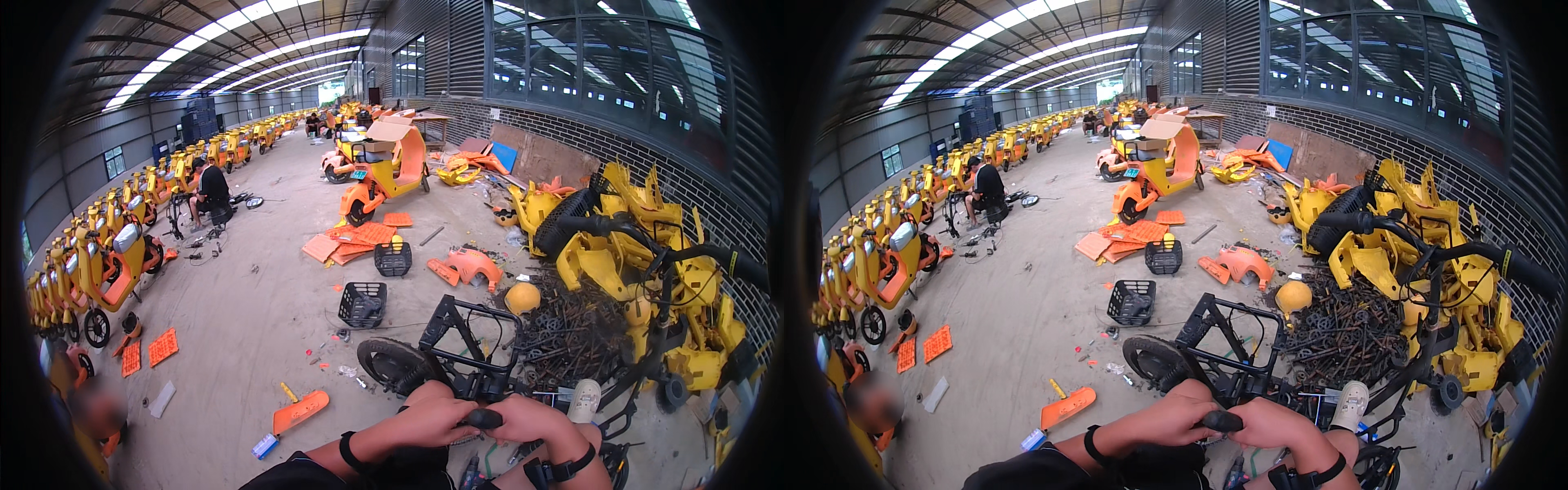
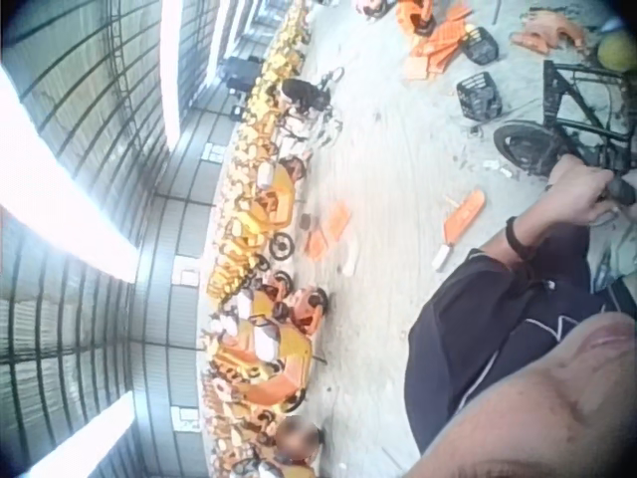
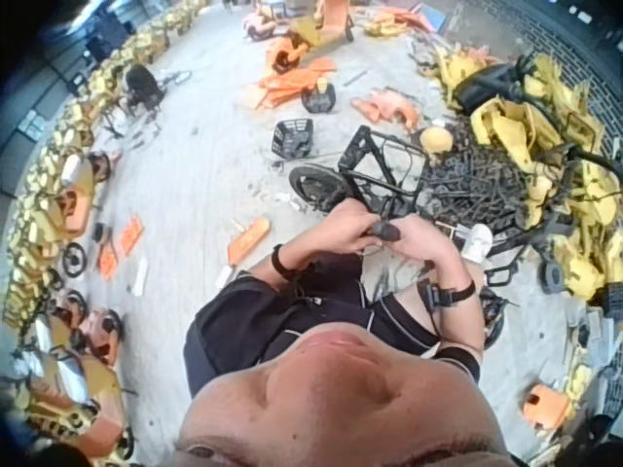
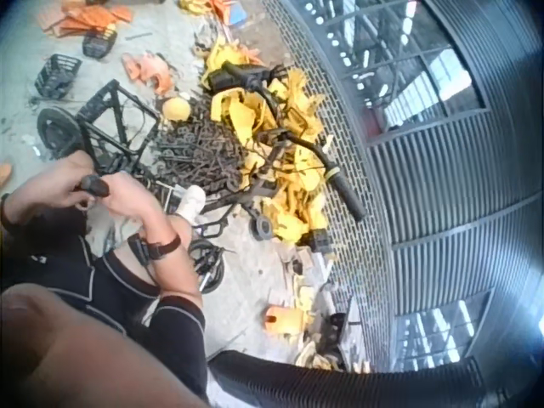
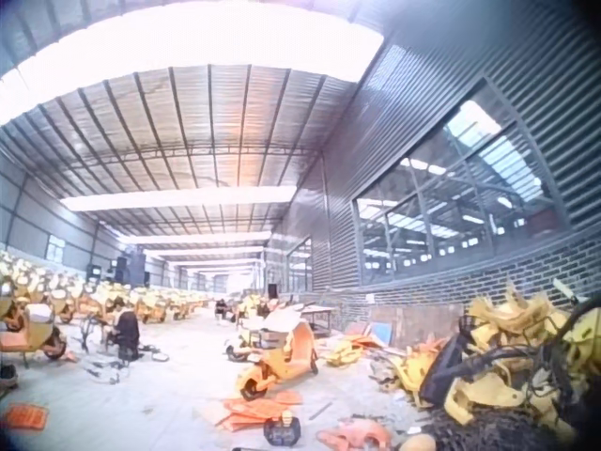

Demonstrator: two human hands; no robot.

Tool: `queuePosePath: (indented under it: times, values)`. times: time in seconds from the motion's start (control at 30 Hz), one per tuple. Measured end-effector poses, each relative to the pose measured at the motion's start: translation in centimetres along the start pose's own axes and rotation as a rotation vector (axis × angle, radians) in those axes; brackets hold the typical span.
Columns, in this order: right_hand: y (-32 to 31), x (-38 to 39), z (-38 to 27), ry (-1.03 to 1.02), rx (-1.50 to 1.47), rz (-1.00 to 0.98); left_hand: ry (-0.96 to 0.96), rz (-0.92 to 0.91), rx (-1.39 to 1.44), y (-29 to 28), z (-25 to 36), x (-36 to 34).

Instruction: The person works on a bicycle frame by using a screwdriver to tighten components and manipulating a wire with their hands.

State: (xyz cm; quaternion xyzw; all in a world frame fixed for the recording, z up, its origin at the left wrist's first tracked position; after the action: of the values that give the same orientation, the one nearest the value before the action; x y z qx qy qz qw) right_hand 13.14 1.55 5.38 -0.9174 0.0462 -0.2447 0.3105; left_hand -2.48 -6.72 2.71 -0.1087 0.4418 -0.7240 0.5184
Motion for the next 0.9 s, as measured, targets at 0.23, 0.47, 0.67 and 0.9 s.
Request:
queuePosePath:
  times: [0.23, 0.47, 0.67, 0.9]
  values:
    - [-0.2, 1.0, 0.6, -0.069, 0.090, 0.082, -0.019, -0.073, -0.081, 0.2, 0.3, -1.2]
    - [-0.5, 1.6, 0.9, -0.126, 0.180, 0.129, -0.033, -0.084, -0.070, 0.4, 0.6, -1.9]
    - [-0.7, 2.1, 0.2, -0.063, 0.159, 0.126, 0.000, -0.051, -0.032, 0.2, 0.7, -1.8]
    - [-0.5, 2.1, 0.2, -0.065, 0.186, 0.113, 0.065, 0.026, 0.025, 0.1, 1.2, -1.8]
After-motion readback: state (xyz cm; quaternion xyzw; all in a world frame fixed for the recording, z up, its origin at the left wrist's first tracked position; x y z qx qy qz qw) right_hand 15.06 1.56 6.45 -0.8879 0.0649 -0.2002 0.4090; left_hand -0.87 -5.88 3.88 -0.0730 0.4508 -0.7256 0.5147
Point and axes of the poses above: each hand's wrist, its own x-axis away from the middle knuckle, its own y-axis out of the palm, z = x × y, the point moved 4 cm from there along -x, towards the middle knuckle, and after that the axes turned 6 degrees about -z, right-handed, at the moved point
